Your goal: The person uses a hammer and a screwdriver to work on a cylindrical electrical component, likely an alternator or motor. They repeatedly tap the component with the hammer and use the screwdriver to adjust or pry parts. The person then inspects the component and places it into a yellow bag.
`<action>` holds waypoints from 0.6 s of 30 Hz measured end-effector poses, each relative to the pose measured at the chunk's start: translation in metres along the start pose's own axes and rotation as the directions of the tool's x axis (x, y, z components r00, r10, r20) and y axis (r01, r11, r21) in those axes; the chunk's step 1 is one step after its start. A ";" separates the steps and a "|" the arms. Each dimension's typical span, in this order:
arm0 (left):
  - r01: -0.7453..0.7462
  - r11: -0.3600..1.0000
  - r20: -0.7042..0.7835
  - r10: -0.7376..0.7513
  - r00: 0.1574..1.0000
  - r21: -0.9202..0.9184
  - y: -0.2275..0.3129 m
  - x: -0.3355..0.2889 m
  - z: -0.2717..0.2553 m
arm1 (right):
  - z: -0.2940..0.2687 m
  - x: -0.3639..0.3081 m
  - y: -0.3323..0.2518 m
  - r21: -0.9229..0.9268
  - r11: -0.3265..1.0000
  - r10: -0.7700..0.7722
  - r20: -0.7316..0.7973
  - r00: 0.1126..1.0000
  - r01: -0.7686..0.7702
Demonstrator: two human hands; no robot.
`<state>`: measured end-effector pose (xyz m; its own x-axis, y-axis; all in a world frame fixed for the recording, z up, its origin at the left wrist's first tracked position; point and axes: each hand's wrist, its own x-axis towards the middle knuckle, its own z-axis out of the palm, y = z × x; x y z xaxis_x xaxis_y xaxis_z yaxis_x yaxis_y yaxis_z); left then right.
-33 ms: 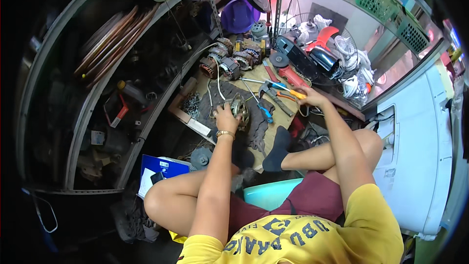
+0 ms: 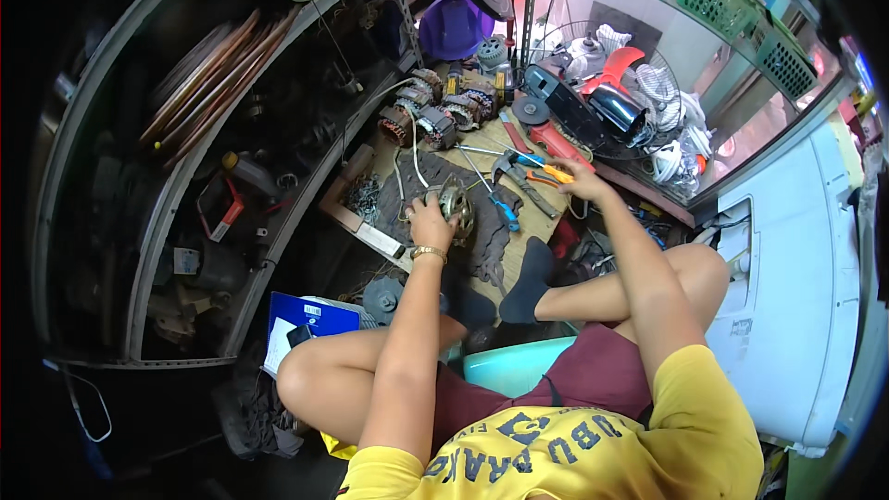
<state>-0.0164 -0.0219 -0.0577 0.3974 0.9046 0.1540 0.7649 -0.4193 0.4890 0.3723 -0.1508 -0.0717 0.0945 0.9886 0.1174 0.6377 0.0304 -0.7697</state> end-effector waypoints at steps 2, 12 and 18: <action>0.051 0.993 -0.016 -0.049 0.999 0.106 -0.034 -0.003 -0.018 | 0.105 0.041 -0.044 -0.410 0.875 0.219 -0.142 0.965 -0.259; -0.201 0.967 0.051 0.196 0.979 0.155 0.021 -0.045 -0.022 | 0.244 0.089 -0.152 0.234 0.830 0.533 -0.063 0.843 -0.507; -0.041 0.809 -0.330 -0.193 0.924 -0.587 -0.014 -0.054 0.021 | 0.198 0.040 -0.104 0.465 0.776 0.471 0.024 0.882 -0.427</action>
<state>-0.0380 -0.0667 -0.0914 0.0523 0.9421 0.3311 0.3049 -0.3308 0.8931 0.1587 -0.0854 -0.1110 0.3654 0.8897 -0.2736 0.0991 -0.3294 -0.9390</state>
